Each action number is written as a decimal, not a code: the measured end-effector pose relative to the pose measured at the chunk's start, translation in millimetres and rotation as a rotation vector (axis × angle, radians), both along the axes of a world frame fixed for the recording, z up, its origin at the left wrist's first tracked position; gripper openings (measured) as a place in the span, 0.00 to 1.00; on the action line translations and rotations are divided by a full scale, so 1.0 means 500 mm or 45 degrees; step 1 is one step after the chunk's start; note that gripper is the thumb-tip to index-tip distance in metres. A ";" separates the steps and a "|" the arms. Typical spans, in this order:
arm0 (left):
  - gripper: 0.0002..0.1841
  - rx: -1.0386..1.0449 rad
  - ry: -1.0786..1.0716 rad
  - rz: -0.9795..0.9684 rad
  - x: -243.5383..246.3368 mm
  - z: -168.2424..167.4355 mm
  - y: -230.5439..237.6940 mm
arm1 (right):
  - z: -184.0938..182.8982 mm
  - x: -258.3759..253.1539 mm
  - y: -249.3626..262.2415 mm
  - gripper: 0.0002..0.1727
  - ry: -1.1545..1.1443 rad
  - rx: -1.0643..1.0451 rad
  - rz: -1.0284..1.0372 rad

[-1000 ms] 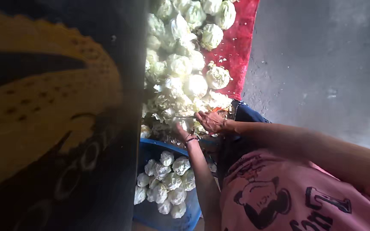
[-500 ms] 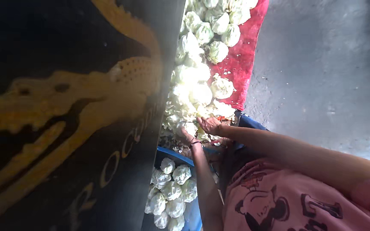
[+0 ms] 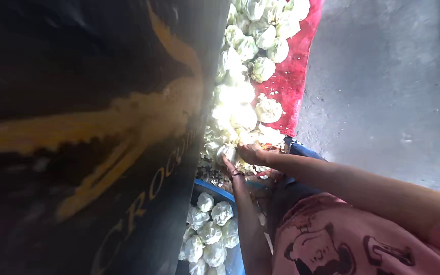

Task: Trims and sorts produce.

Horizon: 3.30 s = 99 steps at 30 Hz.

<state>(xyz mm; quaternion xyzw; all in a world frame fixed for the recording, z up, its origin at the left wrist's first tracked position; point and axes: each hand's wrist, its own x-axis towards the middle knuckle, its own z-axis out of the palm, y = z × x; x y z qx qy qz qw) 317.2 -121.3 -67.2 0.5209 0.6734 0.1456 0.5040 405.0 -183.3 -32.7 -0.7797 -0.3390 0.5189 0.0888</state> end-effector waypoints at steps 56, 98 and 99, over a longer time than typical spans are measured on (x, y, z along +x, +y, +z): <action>0.16 -0.036 -1.132 0.424 -0.199 0.227 0.009 | 0.108 -0.043 0.069 0.25 -0.175 0.702 -0.563; 0.26 -0.293 -1.606 -0.054 -0.260 0.129 0.055 | 0.140 0.027 0.081 0.08 0.712 0.930 -1.201; 0.26 -0.280 -1.584 -0.013 -0.263 0.130 0.056 | 0.129 0.038 0.084 0.08 0.689 0.905 -1.300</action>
